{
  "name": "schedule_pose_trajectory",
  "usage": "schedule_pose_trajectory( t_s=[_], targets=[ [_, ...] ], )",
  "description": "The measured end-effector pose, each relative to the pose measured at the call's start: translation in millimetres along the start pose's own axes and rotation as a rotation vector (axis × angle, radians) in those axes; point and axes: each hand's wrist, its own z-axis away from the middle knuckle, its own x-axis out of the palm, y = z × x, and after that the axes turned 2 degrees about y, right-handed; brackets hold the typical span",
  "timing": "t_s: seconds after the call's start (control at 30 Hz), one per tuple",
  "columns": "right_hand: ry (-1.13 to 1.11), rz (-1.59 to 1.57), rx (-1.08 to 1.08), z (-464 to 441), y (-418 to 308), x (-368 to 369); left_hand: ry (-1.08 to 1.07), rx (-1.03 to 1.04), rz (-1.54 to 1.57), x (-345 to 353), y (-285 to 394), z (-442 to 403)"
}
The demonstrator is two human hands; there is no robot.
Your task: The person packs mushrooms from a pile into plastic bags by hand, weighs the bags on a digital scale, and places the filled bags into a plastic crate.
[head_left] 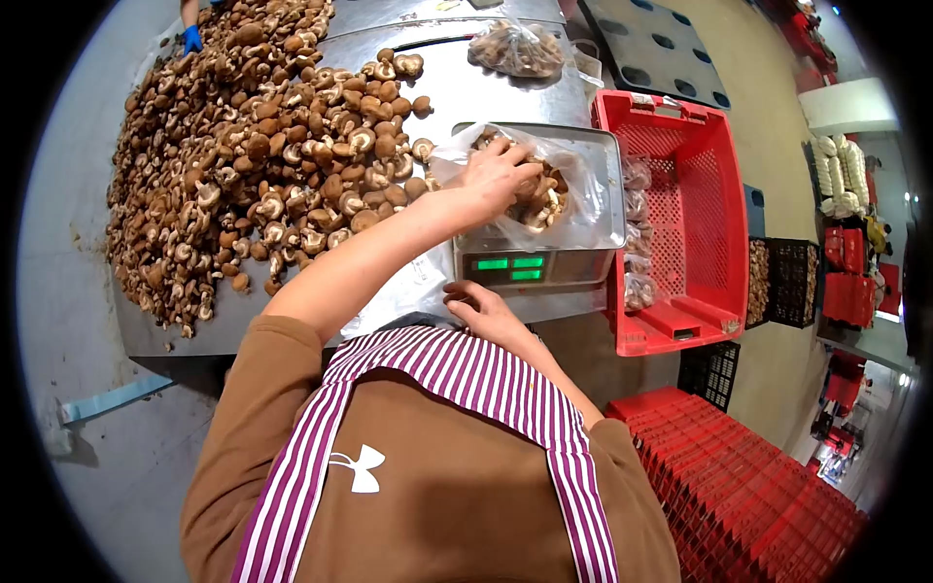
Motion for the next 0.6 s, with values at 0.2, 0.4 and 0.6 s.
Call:
schedule_pose_trajectory(
  t_s=[0.2,0.4,0.6],
  targets=[
    [0.343,-0.086,-0.152,90,-96,-60,0.403,0.187,0.263,-82,27,26],
    [1.041,0.095,-0.539,88,-123,-113,0.689,-0.133,0.414,-118,2,55],
    [0.964,0.276,-0.486,49,-126,-108,0.47,-0.478,0.599,-88,-7,79]
  ],
)
